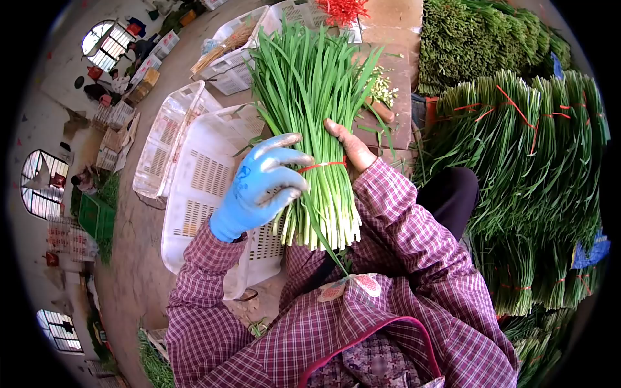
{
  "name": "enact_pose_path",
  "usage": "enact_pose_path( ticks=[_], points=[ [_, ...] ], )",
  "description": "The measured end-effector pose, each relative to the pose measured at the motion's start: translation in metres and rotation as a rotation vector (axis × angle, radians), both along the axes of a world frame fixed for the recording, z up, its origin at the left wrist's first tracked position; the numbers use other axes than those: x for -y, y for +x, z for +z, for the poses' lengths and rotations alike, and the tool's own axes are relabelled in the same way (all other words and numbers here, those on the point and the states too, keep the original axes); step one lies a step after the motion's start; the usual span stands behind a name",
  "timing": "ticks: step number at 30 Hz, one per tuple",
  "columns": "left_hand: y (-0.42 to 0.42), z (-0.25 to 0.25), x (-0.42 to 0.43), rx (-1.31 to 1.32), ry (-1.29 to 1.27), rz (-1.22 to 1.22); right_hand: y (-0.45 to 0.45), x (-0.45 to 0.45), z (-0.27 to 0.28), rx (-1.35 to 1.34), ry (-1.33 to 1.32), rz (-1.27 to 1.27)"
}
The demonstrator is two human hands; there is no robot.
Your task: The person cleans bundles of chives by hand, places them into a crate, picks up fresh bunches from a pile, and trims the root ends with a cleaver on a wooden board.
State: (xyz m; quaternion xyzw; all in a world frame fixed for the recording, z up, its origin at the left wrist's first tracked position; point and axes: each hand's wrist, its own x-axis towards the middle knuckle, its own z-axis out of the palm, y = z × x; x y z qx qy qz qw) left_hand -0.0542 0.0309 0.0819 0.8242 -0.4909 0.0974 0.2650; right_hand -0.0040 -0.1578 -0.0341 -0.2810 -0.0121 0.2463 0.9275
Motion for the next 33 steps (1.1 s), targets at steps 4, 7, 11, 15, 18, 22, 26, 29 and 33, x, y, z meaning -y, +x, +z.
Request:
enact_pose_path(
  ticks=[4,7,11,15,18,22,26,29,33],
  points=[
    [0.002,-0.016,0.006,-0.574,-0.539,0.235,-0.007,-0.003,-0.002,0.011,-0.025,0.026],
    [0.000,-0.009,0.017,-0.633,-0.665,0.518,-0.007,-0.012,-0.014,0.023,-0.073,-0.029],
    [0.027,-0.012,-0.008,-0.774,-0.990,0.445,-0.026,-0.006,-0.011,0.006,-0.162,-0.052],
    [0.036,-0.029,-0.072,-0.806,-0.837,0.526,-0.036,-0.008,-0.005,-0.013,-0.040,-0.155],
    [0.015,-0.042,-0.089,-0.928,-0.429,0.578,-0.035,-0.010,0.000,0.067,-0.014,-0.217],
    [-0.006,-0.034,-0.044,-1.046,-0.375,0.387,-0.033,-0.039,0.004,0.185,0.026,-0.250],
    [0.012,-0.057,-0.057,-1.022,-0.712,0.409,-0.036,-0.063,0.017,0.238,0.031,-0.188],
    [0.007,-0.025,-0.037,-0.971,-0.708,0.413,-0.031,-0.071,0.020,0.270,-0.099,-0.168],
    [0.018,-0.025,-0.077,-0.937,-0.713,0.413,-0.022,-0.094,0.037,0.331,-0.101,-0.149]
  ],
)
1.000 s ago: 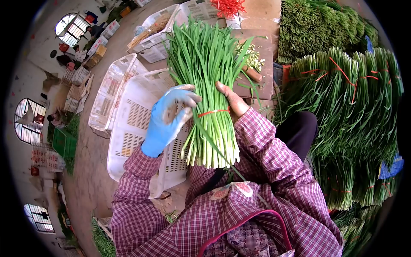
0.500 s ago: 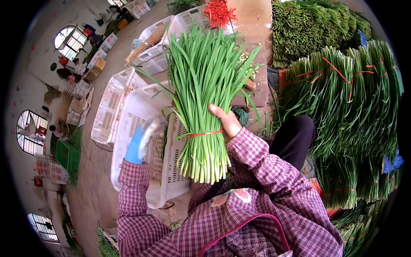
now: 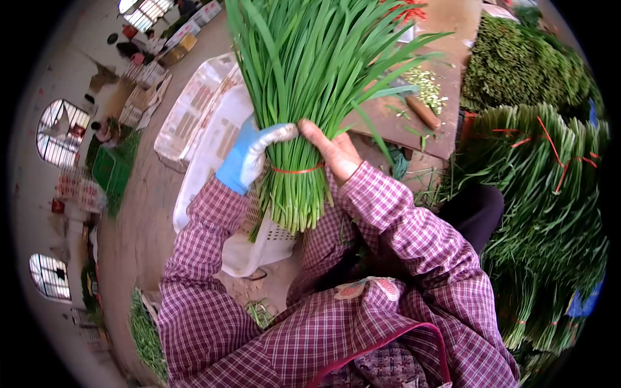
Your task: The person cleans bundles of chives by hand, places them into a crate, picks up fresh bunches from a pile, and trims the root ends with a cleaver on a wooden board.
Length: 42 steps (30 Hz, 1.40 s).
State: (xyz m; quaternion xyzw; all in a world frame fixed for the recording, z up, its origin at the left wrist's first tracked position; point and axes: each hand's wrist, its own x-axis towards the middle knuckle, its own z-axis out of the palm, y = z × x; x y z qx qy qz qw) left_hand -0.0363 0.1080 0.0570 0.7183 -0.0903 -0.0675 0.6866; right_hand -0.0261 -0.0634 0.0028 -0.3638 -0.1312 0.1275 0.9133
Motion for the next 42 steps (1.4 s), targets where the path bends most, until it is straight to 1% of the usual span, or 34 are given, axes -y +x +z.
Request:
enact_pose_path(
  ticks=[2,3,4,6,7,8,9,10,11,12,13,14,16,18,20,24,26,27,28,30,31,32,34,35,36,38,39,41,42],
  points=[
    [-0.001,0.018,0.001,0.080,0.033,0.114,0.013,-0.010,0.015,0.003,-0.117,0.028],
    [0.014,-0.007,-0.037,0.138,0.049,0.025,0.036,-0.021,0.007,-0.023,-0.198,0.028],
    [0.021,-0.012,-0.055,0.164,0.061,-0.022,0.060,-0.032,-0.001,-0.047,-0.280,0.023],
    [0.032,-0.007,-0.080,0.166,0.145,0.000,0.086,-0.045,0.019,-0.164,-0.274,0.050],
    [0.042,-0.009,-0.097,0.153,0.138,0.021,0.097,-0.049,0.030,-0.160,-0.306,0.011],
    [0.053,-0.012,-0.117,0.065,0.136,0.094,0.108,-0.053,0.038,-0.155,-0.340,-0.029],
    [0.060,-0.014,-0.134,-0.022,0.132,0.162,0.120,-0.055,0.041,-0.145,-0.290,-0.007],
    [0.064,-0.014,-0.146,-0.036,0.120,0.177,0.132,-0.057,0.040,-0.136,-0.240,0.013],
    [0.068,-0.013,-0.158,-0.002,0.228,0.257,0.142,-0.060,0.035,-0.172,-0.268,-0.024],
    [0.074,-0.015,-0.171,0.032,0.338,0.333,0.161,-0.062,0.016,-0.181,-0.219,-0.056],
    [0.082,-0.031,-0.193,-0.009,0.264,0.390,0.162,-0.062,0.011,-0.120,-0.249,-0.064],
    [0.091,-0.049,-0.217,-0.025,0.254,0.396,0.160,-0.060,0.003,-0.060,-0.280,-0.073],
    [0.099,-0.091,-0.264,0.062,0.673,0.557,0.141,-0.057,0.003,-0.016,-0.394,-0.081],
    [0.097,-0.131,-0.301,0.035,0.706,0.570,0.138,-0.050,-0.015,-0.017,-0.403,-0.069],
    [0.085,-0.169,-0.325,0.056,0.928,0.545,0.129,-0.043,-0.020,-0.052,-0.538,0.005],
    [0.048,-0.267,-0.376,-0.071,0.930,0.576,0.117,-0.032,-0.030,-0.134,-0.658,0.039],
    [0.033,-0.302,-0.389,-0.311,0.771,0.553,0.115,-0.025,-0.040,-0.137,-0.679,0.074],
    [0.028,-0.293,-0.373,-0.434,0.754,0.563,0.113,-0.027,-0.044,-0.172,-0.668,0.063],
    [0.025,-0.305,-0.376,-0.447,0.750,0.556,0.112,-0.028,-0.047,-0.184,-0.676,0.066],
    [0.010,-0.335,-0.392,-0.545,0.840,0.526,0.111,-0.030,-0.049,-0.194,-0.662,0.089],
    [-0.004,-0.378,-0.415,-0.505,0.639,0.494,0.110,-0.031,-0.052,-0.179,-0.654,0.093],
    [-0.004,-0.376,-0.406,-0.513,0.633,0.490,0.109,-0.031,-0.054,-0.186,-0.662,0.094],
    [-0.007,-0.357,-0.373,-0.746,0.691,0.456,0.106,-0.031,-0.057,-0.219,-0.686,0.079],
    [-0.012,-0.359,-0.364,-0.794,0.686,0.393,0.105,-0.031,-0.058,-0.204,-0.689,0.069],
    [-0.018,-0.374,-0.363,-0.894,0.598,0.310,0.105,-0.029,-0.061,-0.205,-0.691,0.066],
    [-0.042,-0.416,-0.373,-0.779,0.631,0.382,0.107,-0.027,-0.063,-0.246,-0.698,0.069],
    [-0.038,-0.413,-0.374,-0.776,0.625,0.373,0.107,-0.026,-0.064,-0.284,-0.706,0.057],
    [-0.025,-0.392,-0.377,-0.788,0.698,0.256,0.105,-0.023,-0.068,-0.309,-0.714,0.053],
    [-0.024,-0.388,-0.378,-0.776,0.698,0.247,0.105,-0.021,-0.071,-0.331,-0.714,0.053]
  ],
)
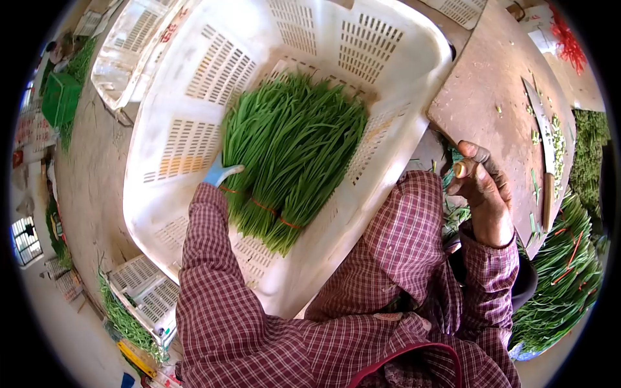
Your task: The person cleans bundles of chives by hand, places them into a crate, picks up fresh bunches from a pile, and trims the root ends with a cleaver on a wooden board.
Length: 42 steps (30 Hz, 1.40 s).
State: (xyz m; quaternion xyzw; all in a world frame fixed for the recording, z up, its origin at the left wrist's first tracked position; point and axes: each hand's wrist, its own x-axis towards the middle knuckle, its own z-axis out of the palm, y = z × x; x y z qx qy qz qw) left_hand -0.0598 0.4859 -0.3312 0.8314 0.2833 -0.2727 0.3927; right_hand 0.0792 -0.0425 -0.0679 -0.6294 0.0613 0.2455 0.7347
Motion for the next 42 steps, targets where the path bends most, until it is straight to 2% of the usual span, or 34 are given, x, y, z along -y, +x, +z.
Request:
enact_pose_path(
  ticks=[2,4,6,8,10,11,12,13,18,24,26,31,34,35,36,37,39,42],
  points=[
    [-0.012,0.012,0.003,-0.028,0.209,0.018,0.000,-0.001,-0.001,-0.011,0.055,0.028],
    [-0.023,0.006,0.013,0.043,0.284,-0.004,-0.008,-0.008,0.002,-0.036,0.019,0.001],
    [-0.027,-0.008,0.017,0.126,0.011,0.009,-0.007,-0.015,0.015,-0.100,0.003,0.047],
    [-0.023,-0.009,0.033,0.159,-0.022,0.003,-0.004,-0.010,0.026,-0.071,0.016,0.123],
    [-0.027,-0.072,0.006,0.189,-0.008,-0.052,-0.016,0.000,0.006,-0.046,0.181,0.047],
    [-0.026,-0.102,-0.012,0.250,0.180,-0.145,-0.019,0.002,0.000,-0.053,0.190,0.033],
    [-0.010,-0.096,-0.005,0.145,0.025,-0.111,-0.023,0.003,-0.007,-0.057,0.203,0.029],
    [0.009,-0.067,0.019,0.042,-0.010,-0.157,-0.029,0.007,-0.015,-0.067,0.212,-0.013],
    [0.094,-0.053,0.108,0.175,-0.039,-0.269,-0.065,0.045,-0.028,0.059,0.269,-0.114],
    [0.155,-0.013,0.200,0.272,-0.098,-0.345,-0.107,0.103,0.011,0.187,0.223,-0.199],
    [0.170,0.001,0.231,0.299,-0.114,-0.372,-0.129,0.128,0.027,0.293,0.087,-0.216],
    [0.195,0.030,0.285,0.331,-0.125,-0.413,-0.192,0.202,0.056,0.435,-0.180,-0.483],
    [0.205,0.048,0.311,0.358,-0.113,-0.409,-0.246,0.263,0.038,0.510,-0.605,-0.772],
    [0.209,0.052,0.316,0.356,-0.109,-0.402,-0.267,0.291,0.029,0.520,-0.863,-0.781],
    [0.211,0.058,0.321,0.357,-0.103,-0.398,-0.291,0.320,0.011,0.465,-1.096,-0.826],
    [0.214,0.064,0.326,0.362,-0.094,-0.388,-0.316,0.346,-0.002,0.275,-1.292,-0.852],
    [0.219,0.073,0.330,0.377,-0.082,-0.368,-0.369,0.409,-0.032,-0.013,-1.446,-0.849],
    [0.227,0.090,0.333,0.398,-0.065,-0.324,-0.445,0.494,-0.074,-0.620,-1.614,-0.733]
  ],
)
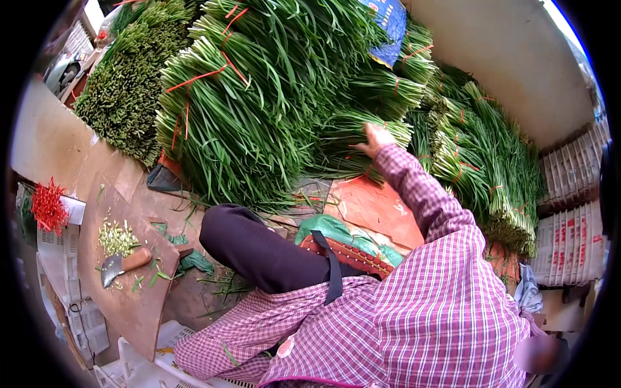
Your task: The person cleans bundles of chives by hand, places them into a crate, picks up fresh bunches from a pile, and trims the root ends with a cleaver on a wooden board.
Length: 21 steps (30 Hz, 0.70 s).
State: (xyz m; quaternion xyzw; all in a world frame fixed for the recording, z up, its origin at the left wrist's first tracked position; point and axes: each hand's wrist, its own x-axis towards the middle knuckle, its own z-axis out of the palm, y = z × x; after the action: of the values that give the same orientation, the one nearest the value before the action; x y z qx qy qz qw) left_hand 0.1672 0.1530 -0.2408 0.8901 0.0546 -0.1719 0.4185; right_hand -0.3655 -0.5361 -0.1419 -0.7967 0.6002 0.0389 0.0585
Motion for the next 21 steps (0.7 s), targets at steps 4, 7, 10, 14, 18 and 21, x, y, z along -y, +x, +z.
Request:
enact_pose_path(
  ticks=[4,7,10,14,18,21],
  points=[
    [0.013,0.026,-0.008,0.032,0.003,0.063,-0.048,0.064,-0.037,-0.273,0.029,-0.085],
    [0.023,0.046,-0.020,0.056,0.002,0.101,-0.057,0.093,-0.066,-0.321,0.054,-0.111],
    [0.037,0.073,-0.042,0.083,-0.007,0.123,-0.056,0.107,-0.077,-0.401,0.088,-0.079],
    [0.063,0.114,-0.085,0.115,-0.049,0.064,-0.073,0.127,-0.094,-0.278,0.144,-0.009],
    [0.087,0.144,-0.090,0.147,-0.243,-0.115,-0.077,0.115,-0.090,-0.287,0.039,0.092],
    [0.047,0.159,0.011,0.303,-0.515,0.221,-0.066,0.078,-0.050,-0.270,0.279,-0.047]
  ],
)
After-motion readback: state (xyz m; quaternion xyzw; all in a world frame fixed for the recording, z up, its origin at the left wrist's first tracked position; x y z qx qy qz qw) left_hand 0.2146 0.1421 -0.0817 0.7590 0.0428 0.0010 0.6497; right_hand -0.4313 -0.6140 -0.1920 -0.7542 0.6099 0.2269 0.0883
